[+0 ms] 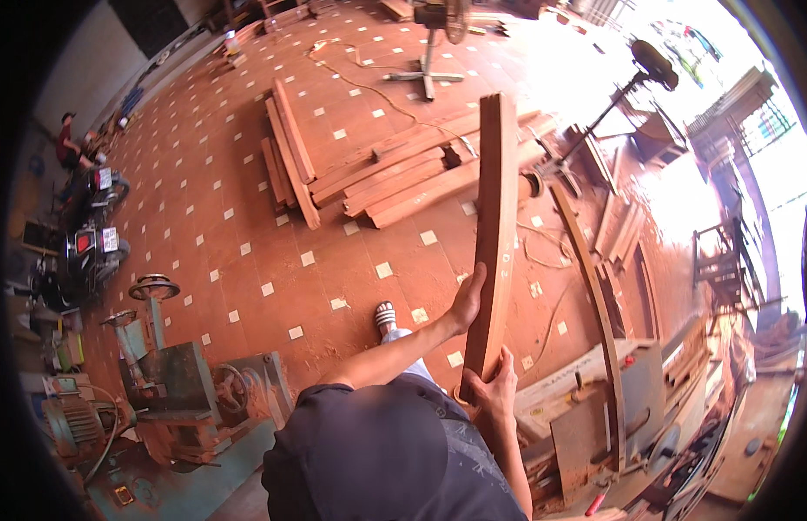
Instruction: The person operates a bandsaw to cut long wooden planks in a workshop. They guide each plank through the blade, then move the cut piece aside and pick up the next plank to continue cutting.
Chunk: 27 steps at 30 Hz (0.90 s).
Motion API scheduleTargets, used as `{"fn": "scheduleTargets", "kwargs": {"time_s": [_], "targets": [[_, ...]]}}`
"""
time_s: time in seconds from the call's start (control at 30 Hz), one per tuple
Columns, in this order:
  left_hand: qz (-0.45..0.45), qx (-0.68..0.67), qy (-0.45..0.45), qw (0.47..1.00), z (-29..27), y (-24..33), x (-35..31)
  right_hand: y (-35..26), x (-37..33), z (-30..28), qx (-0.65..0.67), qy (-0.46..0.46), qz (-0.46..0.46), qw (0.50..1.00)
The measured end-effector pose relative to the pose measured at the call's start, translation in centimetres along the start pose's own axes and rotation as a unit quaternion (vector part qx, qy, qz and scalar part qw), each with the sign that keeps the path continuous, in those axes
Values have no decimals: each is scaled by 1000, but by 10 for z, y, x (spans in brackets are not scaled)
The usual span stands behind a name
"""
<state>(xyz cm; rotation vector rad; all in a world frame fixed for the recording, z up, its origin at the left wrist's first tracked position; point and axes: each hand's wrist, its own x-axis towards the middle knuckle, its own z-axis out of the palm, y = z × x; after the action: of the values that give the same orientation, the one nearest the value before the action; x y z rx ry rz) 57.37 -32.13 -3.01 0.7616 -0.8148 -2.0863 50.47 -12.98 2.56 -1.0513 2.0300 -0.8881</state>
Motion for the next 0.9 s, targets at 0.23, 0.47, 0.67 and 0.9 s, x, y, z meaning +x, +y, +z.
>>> {"fn": "scheduleTargets", "kwargs": {"time_s": [0.23,0.47,0.67,0.9], "targets": [[-67,-107,161,979,-154,68,40,-68,89,105,-61,-174,75,980],[-25,40,280,959,-360,83,89,-159,191,227,64,-325,103,938],[-126,163,260,944,-443,181,33,-213,289,341,-36,-307,154,938],[-198,119,451,862,-560,175,-124,-218,432,499,-138,-340,163,916]]}}
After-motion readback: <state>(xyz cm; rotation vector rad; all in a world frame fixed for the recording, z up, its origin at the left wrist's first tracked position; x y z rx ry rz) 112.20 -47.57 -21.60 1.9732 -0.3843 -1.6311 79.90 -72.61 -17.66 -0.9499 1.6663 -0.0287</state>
